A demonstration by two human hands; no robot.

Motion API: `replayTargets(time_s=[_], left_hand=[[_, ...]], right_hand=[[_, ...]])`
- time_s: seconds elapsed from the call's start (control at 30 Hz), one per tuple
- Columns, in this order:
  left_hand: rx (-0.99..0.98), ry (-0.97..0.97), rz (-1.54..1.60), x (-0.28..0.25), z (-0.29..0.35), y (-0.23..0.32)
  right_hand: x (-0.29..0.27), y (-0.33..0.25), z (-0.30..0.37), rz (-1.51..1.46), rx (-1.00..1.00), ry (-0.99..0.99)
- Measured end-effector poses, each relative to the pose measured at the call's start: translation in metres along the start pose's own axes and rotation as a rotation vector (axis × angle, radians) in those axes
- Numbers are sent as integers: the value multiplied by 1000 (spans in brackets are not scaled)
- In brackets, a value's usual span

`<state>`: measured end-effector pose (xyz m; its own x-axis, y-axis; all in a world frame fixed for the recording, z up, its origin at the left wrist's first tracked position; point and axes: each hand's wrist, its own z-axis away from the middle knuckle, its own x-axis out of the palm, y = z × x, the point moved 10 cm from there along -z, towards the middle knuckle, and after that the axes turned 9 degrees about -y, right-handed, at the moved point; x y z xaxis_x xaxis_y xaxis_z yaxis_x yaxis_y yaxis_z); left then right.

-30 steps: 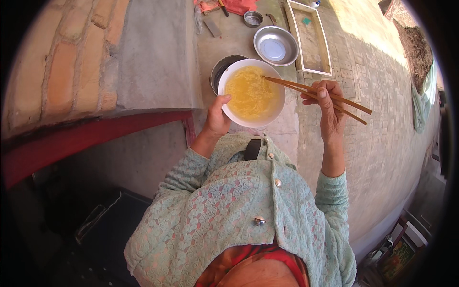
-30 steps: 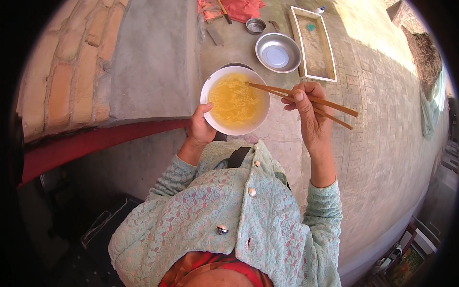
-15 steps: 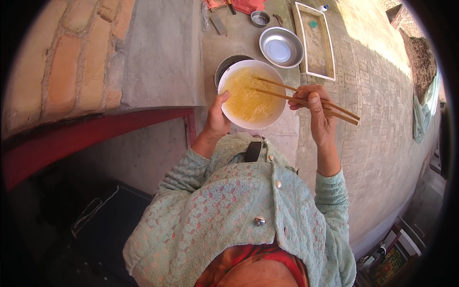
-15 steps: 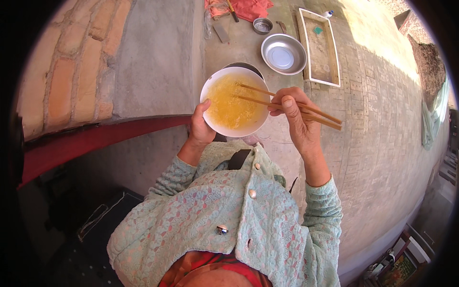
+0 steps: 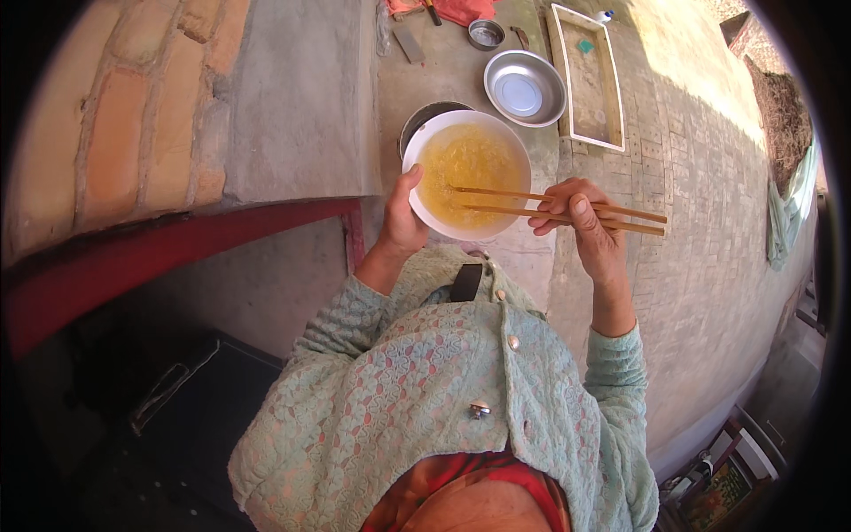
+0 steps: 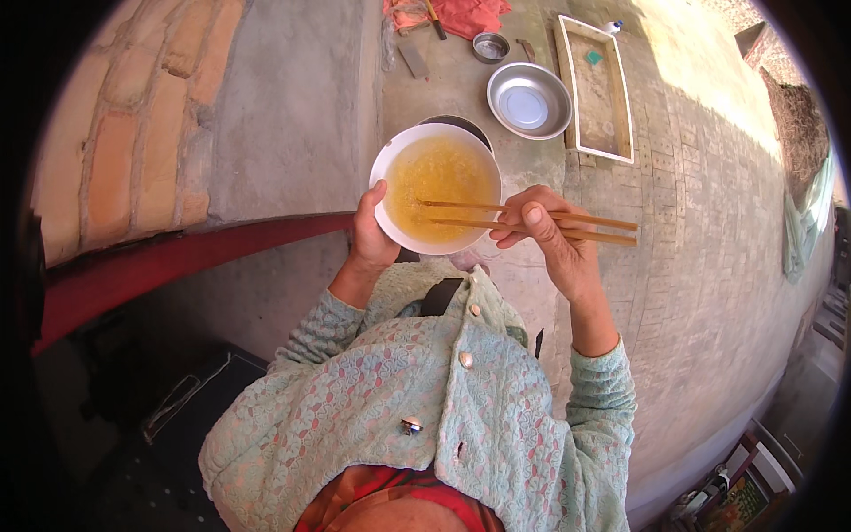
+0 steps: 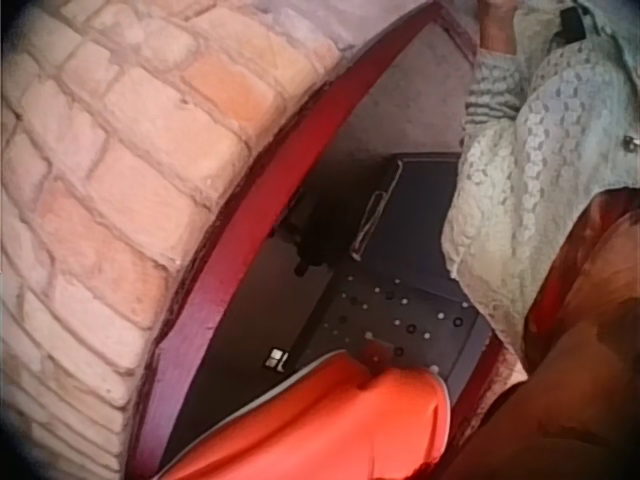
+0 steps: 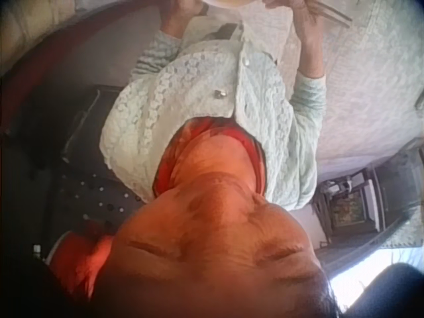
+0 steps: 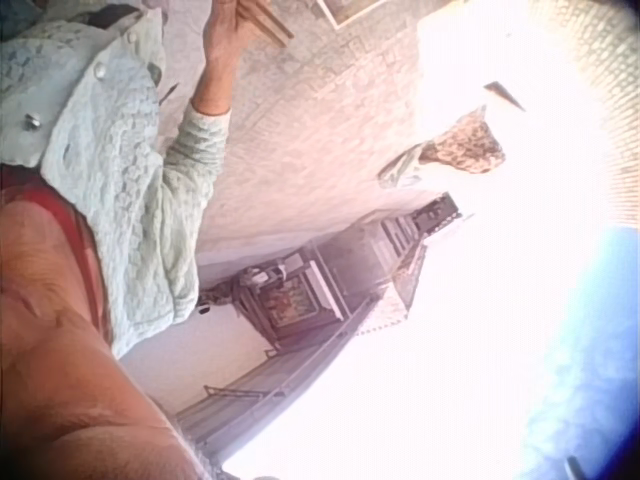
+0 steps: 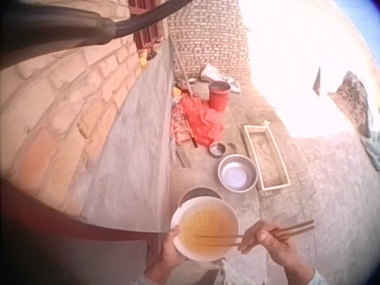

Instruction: The person prepares a meal by handling noodles, chopped vegetables, and a yellow grain mixture. They use a ladle to transfer liquid into a bowl, stir the contents with chopsticks, and move between the kitchen and an outdoor area. A second person is visible in the background but not interacting with the task.

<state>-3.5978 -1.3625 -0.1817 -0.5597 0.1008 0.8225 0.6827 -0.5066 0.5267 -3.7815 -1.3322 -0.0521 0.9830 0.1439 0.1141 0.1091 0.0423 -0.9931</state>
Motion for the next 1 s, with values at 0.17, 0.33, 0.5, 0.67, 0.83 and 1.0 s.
replayTargets(time_s=[0.17, 0.33, 0.5, 0.67, 0.83, 1.0], left_hand=[[-11, -17, 14, 3, -4, -5], [2, 5, 16, -3, -6, 0], [-20, -18, 14, 1, -9, -3], [-10, -16, 15, 0, -10, 1], [-35, -36, 3, 5, -8, 0], [-18, -35, 21, 8, -8, 6]], right_hand=[[-36, -1, -6, 15, -59, 218], [2, 2, -3, -10, -13, -28], [-42, -4, -9, 35, -70, 204], [1, 3, -6, 30, -25, 12], [-48, -7, -8, 10, -37, 188], [7, 0, -8, -9, -10, 19]])
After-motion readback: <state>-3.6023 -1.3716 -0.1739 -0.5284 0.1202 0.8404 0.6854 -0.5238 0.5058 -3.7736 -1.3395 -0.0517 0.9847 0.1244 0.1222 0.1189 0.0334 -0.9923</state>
